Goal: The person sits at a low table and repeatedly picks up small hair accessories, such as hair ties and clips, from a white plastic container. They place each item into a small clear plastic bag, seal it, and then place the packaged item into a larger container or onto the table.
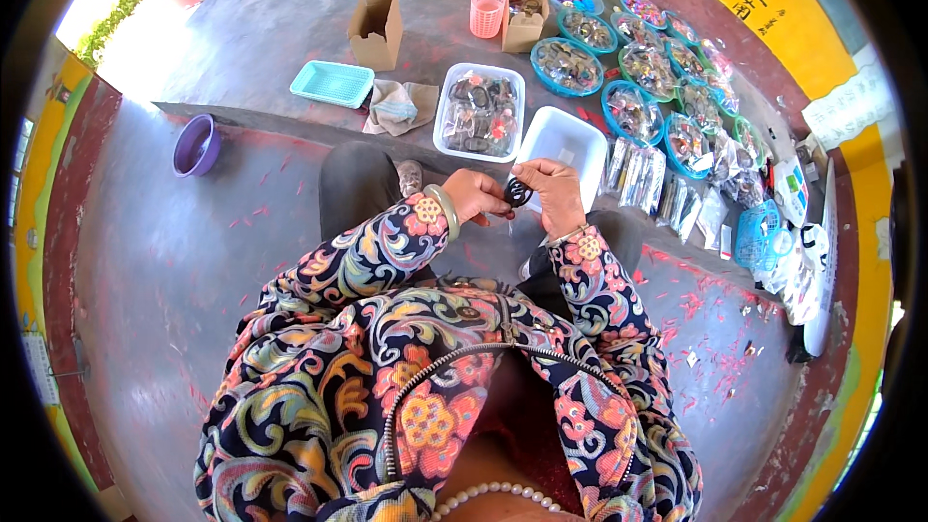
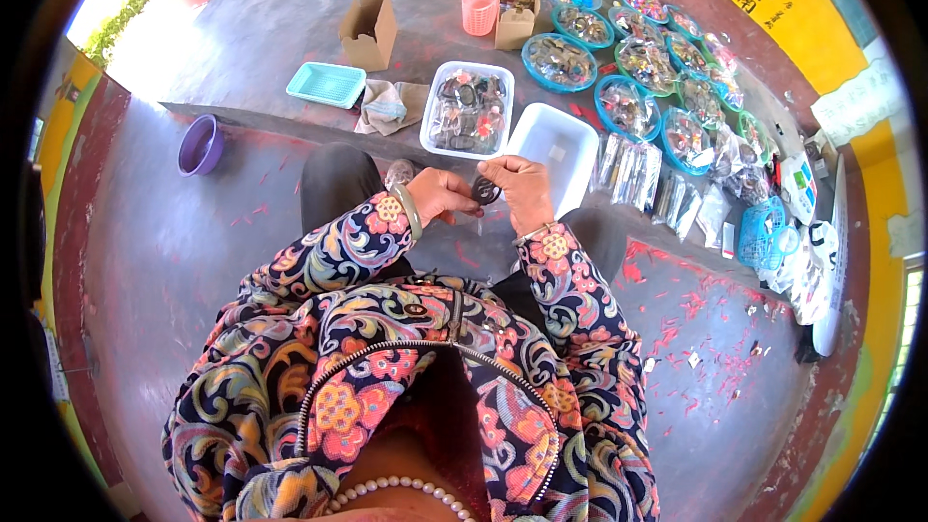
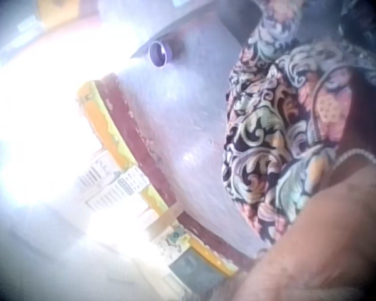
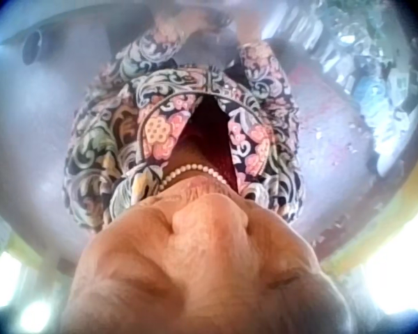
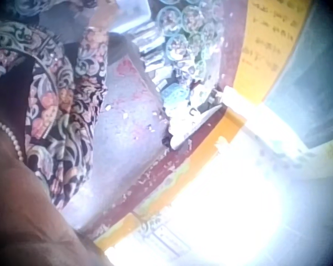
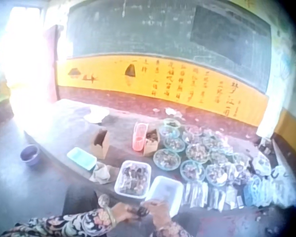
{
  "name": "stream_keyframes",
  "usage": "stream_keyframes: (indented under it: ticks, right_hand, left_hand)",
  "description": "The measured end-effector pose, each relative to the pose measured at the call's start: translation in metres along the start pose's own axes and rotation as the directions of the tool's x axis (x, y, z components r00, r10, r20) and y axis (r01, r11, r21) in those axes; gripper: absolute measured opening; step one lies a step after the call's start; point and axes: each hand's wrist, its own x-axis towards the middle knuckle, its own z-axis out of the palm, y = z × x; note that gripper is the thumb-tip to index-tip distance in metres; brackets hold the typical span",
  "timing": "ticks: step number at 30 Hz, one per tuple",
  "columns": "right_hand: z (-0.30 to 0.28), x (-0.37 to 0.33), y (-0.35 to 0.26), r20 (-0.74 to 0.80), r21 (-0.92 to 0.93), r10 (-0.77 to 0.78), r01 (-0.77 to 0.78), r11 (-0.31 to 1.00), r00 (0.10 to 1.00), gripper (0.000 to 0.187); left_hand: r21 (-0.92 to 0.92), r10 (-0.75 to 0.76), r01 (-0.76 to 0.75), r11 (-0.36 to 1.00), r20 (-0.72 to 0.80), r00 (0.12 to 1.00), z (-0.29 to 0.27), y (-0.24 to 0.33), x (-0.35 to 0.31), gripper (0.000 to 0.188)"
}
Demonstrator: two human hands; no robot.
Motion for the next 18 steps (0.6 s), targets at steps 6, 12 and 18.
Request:
stream_keyframes:
  ticks: [6, 12, 18]
  right_hand:
    - [-0.012, 0.041, -0.001, 0.040, -0.118, 0.041, -0.036, 0.992, 0.998, 0.012]
    - [-0.048, 0.102, -0.008, -0.059, -0.260, 0.089, -0.101, 0.960, 0.994, 0.023]
    - [-0.094, 0.097, 0.029, -0.142, -0.210, 0.290, -0.315, 0.926, 0.947, 0.024]
  left_hand:
    - [-0.138, -0.020, 0.012, 0.990, -0.058, 0.998, -0.008, 0.007, 0.022, 0.021]
    - [-0.458, -0.086, -0.028, 0.889, -0.227, 0.970, -0.057, -0.015, 0.116, 0.014]
    - [-0.076, -0.226, 0.213, 0.974, -0.334, 0.915, -0.110, -0.030, 0.232, 0.016]
